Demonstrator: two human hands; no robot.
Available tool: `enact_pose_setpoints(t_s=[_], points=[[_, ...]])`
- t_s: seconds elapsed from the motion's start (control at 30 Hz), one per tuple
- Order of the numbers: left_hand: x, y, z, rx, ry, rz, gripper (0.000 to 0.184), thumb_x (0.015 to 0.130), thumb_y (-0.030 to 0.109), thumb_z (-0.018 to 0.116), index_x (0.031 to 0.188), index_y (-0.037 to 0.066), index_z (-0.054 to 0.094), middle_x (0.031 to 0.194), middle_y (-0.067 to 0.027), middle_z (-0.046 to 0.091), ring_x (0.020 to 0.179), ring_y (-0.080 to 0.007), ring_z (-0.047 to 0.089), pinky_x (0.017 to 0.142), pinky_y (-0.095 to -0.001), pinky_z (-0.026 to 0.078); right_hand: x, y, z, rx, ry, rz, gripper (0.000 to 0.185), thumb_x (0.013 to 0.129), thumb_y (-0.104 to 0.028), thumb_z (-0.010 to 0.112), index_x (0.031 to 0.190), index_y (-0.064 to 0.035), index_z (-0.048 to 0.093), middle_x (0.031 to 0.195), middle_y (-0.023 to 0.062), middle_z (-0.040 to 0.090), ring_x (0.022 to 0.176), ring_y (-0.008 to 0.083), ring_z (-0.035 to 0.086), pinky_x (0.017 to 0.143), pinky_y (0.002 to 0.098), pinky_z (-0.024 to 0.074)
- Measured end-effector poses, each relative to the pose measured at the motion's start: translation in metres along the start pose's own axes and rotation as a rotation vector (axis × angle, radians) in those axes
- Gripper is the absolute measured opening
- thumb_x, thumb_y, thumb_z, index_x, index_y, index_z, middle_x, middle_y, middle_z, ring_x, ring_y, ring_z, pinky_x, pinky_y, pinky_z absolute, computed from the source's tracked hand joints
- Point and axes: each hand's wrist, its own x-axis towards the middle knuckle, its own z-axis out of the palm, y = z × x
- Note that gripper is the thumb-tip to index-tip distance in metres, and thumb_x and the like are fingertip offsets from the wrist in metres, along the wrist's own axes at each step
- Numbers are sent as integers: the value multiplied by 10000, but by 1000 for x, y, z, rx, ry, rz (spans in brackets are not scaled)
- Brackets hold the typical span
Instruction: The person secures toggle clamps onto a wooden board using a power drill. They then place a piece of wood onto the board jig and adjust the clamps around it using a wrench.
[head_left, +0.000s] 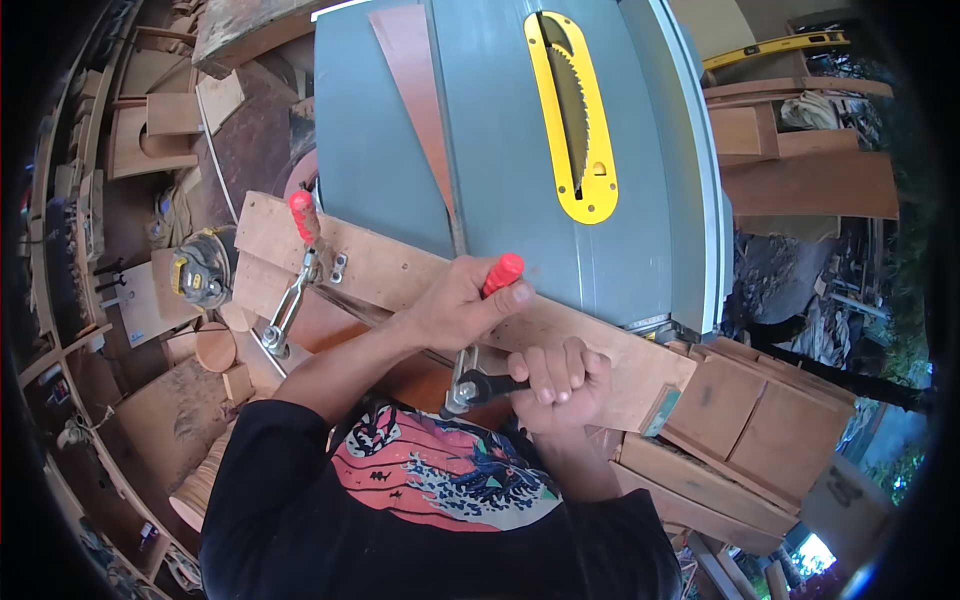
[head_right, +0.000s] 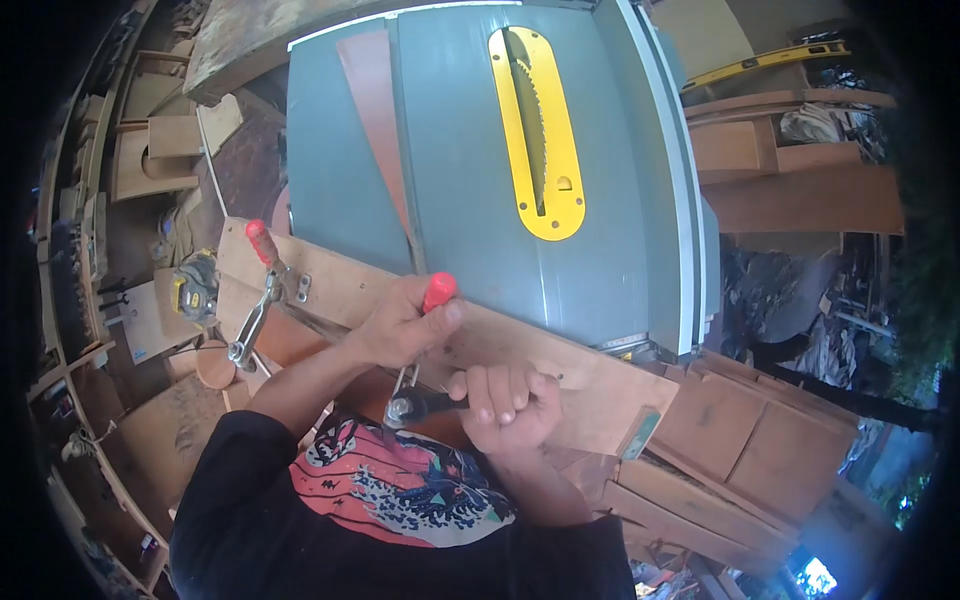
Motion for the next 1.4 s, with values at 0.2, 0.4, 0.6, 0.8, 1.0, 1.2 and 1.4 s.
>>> enact_pose_setpoints(t_s=[0.2,0.4,0.6,0.8,1.0,1.2,1.4], points=[[0,-2,1,13,30,-15,437,1062,435,609,816,77,559,636,59,474,559,-44,472,492,-271,385,-9,-8,15,73,-99,-91,413,1052,-347,434,690,-152,474,557,-10,395,546,167,407,670,374,398],[4,-12,2,15,62,27,449,1057,442,614,798,83,542,606,51,486,527,-54,495,466,-271,388,23,4,-14,430,34,92,451,1055,-413,444,697,-142,473,554,-7,376,507,146,360,568,335,341],[5,-10,3,-9,77,33,395,1072,378,594,810,86,551,611,36,513,517,-61,490,466,-264,380,32,17,-12,562,239,120,356,1099,-351,420,851,-101,473,562,-17,340,473,129,331,481,296,330],[10,-16,3,11,92,56,384,1077,366,576,831,71,575,616,35,511,513,-67,474,475,-268,373,44,11,-7,422,349,43,218,1123,-218,363,972,-75,430,623,-11,372,490,122,347,469,270,360],[13,-17,1,35,129,27,447,1053,456,613,934,26,629,605,30,496,511,-77,464,495,-271,392,57,22,-32,186,422,-100,181,1112,-152,386,1058,-25,504,683,3,421,518,123,375,482,277,397],[13,-20,1,82,131,60,519,1044,520,599,970,6,621,590,4,502,502,-99,487,499,-275,406,12,4,-32,-749,298,-150,234,1081,-165,536,1146,30,649,812,54,609,656,201,592,646,353,528],[13,-21,0,122,119,45,507,1043,523,598,995,19,627,633,-1,537,576,-101,530,534,-284,430,-21,-43,22,-1936,-257,-125,301,1032,-216,629,1231,-4,709,992,176,752,855,283,717,785,386,556]])
